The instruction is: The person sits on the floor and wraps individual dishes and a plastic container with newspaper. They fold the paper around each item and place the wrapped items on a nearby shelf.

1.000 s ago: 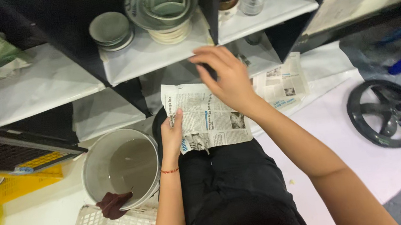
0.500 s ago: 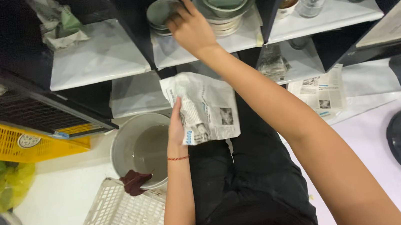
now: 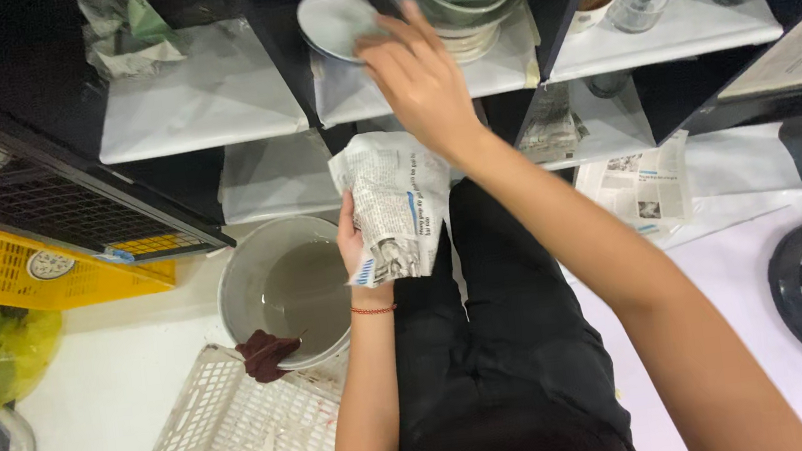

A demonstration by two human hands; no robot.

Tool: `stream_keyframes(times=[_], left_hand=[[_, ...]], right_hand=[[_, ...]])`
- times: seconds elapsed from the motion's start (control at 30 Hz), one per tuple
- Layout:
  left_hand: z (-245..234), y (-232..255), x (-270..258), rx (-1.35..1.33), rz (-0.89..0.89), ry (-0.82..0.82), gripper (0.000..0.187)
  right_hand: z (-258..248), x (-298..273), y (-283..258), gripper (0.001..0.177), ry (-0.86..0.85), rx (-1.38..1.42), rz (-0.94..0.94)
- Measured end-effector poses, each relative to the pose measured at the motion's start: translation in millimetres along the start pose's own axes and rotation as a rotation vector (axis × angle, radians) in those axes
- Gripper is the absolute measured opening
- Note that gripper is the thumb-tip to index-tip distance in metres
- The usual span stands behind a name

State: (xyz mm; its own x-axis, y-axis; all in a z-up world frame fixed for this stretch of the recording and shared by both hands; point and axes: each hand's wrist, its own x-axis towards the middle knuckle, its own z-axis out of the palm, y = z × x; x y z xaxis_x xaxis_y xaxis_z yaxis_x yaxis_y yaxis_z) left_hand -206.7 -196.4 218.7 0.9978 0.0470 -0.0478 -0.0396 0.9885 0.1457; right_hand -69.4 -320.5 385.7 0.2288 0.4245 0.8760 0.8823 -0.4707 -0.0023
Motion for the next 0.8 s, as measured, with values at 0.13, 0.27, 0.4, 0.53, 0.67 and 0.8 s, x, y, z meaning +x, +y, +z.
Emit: stream_keyframes(times=[0.13, 0.27, 0.4, 0.53, 0.67, 0.8], left_hand=[[7.8, -28.2, -21.6, 0.214, 0.106, -0.021, 0.051], [27.5, -50.8, -29.5, 0.049, -0.084, -0.002, 0.059], [9.3, -94.7, -41.4, -0.151, -0.185, 0.035, 0.061], [-7.6, -113.7, -48.4, -0.369, -0.298, -0.032, 0.062], [22.4, -121.0, -61.6, -0.186, -0.297, -0.002, 0.062], [55.8, -124.9, -81.3, -0.232, -0.400, 0.019, 0.066]], right_hand=[[-68.7, -61.1, -53.6, 0.028, -0.033, 0.321, 0.366], [-115.1, -118.4, -84.9, 0.029, -0.068, 0.280, 0.375], [-129.3, -153.7, -101.9, 0.027, -0.239, 0.118, 0.304], [-133.3, -180.2, -100.1, 0.030, -0.352, 0.026, 0.324], [-139.1, -223.0, -92.9, 0.052, -0.089, 0.470, 0.708], [-135.5, -265.6, -78.4, 0.086, 0.400, 1.434, 1.385]])
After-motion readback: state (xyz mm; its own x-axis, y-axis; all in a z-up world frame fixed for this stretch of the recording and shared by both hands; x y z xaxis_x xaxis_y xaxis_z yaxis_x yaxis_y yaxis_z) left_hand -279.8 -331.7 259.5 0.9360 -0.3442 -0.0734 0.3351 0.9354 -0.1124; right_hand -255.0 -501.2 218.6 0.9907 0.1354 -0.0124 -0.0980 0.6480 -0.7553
